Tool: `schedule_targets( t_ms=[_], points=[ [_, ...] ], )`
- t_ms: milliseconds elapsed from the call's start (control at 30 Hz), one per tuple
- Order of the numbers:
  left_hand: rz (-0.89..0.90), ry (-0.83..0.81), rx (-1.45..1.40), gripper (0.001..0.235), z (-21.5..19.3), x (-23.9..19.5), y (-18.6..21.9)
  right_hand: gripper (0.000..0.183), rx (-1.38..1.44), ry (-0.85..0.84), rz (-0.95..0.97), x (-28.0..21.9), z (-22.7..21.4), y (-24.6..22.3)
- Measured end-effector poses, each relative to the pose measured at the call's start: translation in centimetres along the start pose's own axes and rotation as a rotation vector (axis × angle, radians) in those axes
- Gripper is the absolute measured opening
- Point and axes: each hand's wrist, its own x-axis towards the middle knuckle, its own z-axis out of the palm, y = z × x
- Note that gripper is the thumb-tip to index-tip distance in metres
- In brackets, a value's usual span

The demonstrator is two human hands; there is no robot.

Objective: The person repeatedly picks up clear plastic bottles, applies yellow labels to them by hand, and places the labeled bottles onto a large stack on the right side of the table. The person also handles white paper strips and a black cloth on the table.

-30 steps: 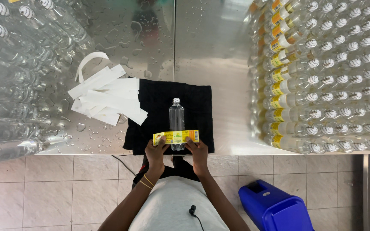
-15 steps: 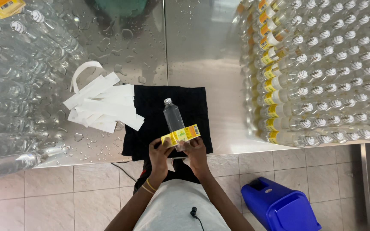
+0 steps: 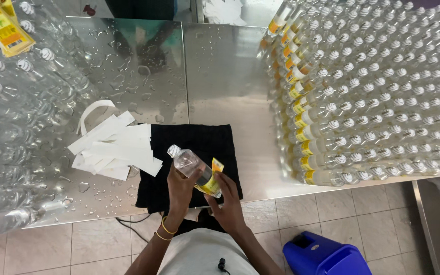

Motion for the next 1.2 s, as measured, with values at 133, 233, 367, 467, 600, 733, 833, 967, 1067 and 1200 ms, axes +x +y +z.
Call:
schedule_targets(
  t_ms=[133, 233, 367, 467, 600, 733, 833, 967, 1067, 1200],
  points=[
    [0.096, -0.135, -0.002, 0.056, 1.1, -1.6, 1.9, 0.073, 0.071, -0.017, 0.070, 2.1, -2.3, -2.1],
    [0.124, -0.318, 0.076, 0.064, 1.9, -1.7, 3.3, 0.087, 0.261, -0.121, 0.348, 3.7, -4.9, -3.3],
    [0.188, -0.564, 0.229, 0.086, 3.1, -1.6, 4.6, 0.066, 0.463, -0.048, 0.372, 3.4, -5.9, -0.4],
    [0.484, -0.601, 0.246, 0.085, 3.5, -2.5, 3.1, 0.067, 0.598, 0.154, 0.365, 3.4, -7.1, -1.4],
    [0.673, -0.738, 0.318, 0.085, 5.8, -4.1, -5.0, 0.079, 0.781, 0.373, 0.307, 1.9, -7.4, -0.1],
    [0.741, -0.685, 0.391, 0.087, 9.9, -3.1, -7.8, 0.083, 0.670, 0.474, 0.413, -0.9, -7.1, 3.8],
    [0.701, -0.767, 0.448, 0.073, 13.3, -1.5, -10.9, 0.061, 0.602, 0.471, 0.371, -2.0, -7.6, 6.3],
    [0.878, -0.838, 0.421, 0.076, 18.9, 1.1, -17.2, 0.092, 0.514, 0.686, 0.511, -3.9, -7.9, 13.4],
    [0.861, -0.930, 0.532, 0.096, 21.9, 1.1, -17.5, 0.079, 0.392, 0.818, 0.594, -4.0, -9.6, 16.7],
    [0.639, -0.988, 0.713, 0.118, 19.9, -1.4, -12.0, 0.073, 0.018, 0.990, 0.549, -4.1, -10.4, 21.3]
  ],
)
